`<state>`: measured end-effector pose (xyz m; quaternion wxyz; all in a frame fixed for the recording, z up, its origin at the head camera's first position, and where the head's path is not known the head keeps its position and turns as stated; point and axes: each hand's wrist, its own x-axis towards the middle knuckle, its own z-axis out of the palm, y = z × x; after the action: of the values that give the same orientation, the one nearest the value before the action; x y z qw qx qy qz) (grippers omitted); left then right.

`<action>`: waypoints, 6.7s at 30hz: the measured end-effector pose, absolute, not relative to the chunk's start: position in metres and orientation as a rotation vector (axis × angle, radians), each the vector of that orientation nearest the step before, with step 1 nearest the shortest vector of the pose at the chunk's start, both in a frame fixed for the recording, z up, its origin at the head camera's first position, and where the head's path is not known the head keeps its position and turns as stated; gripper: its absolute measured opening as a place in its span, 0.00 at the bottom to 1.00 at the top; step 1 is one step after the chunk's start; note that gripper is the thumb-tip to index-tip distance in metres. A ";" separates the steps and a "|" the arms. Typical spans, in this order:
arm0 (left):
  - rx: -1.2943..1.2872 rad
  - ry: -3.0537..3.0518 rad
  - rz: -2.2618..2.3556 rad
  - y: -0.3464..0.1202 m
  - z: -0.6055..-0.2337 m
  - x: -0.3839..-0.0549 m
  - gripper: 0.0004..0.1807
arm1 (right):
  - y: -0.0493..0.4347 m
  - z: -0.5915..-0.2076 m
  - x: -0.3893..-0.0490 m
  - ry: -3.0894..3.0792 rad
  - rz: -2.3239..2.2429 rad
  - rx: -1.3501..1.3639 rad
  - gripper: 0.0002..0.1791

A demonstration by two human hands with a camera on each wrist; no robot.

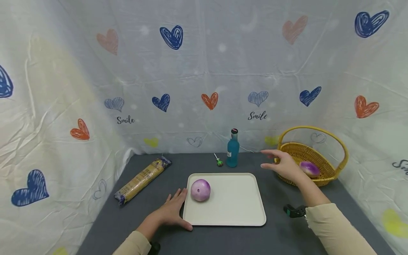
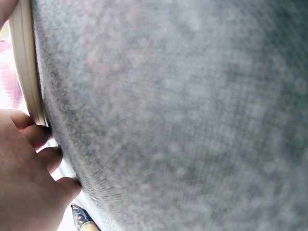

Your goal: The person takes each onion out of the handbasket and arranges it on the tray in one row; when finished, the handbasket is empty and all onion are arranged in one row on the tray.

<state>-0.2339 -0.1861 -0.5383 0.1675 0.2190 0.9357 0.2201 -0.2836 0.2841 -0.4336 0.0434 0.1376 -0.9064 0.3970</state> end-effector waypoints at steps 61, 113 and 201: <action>0.616 2.642 0.654 -0.186 -0.537 -0.234 0.80 | 0.457 -0.447 -0.325 -3.231 1.665 0.101 0.43; 0.624 2.668 0.622 -0.184 -0.536 -0.234 0.80 | 0.409 -0.401 -0.318 -3.131 1.178 0.384 0.33; 0.616 2.641 0.650 -0.182 -0.532 -0.232 0.79 | 0.209 -0.459 -0.277 -2.836 1.385 1.137 0.27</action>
<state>-0.2325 -0.1821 -0.5317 0.1754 0.2175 0.9323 0.2296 -0.2767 0.2095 -0.4589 -0.1064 0.3369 -0.8407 0.4104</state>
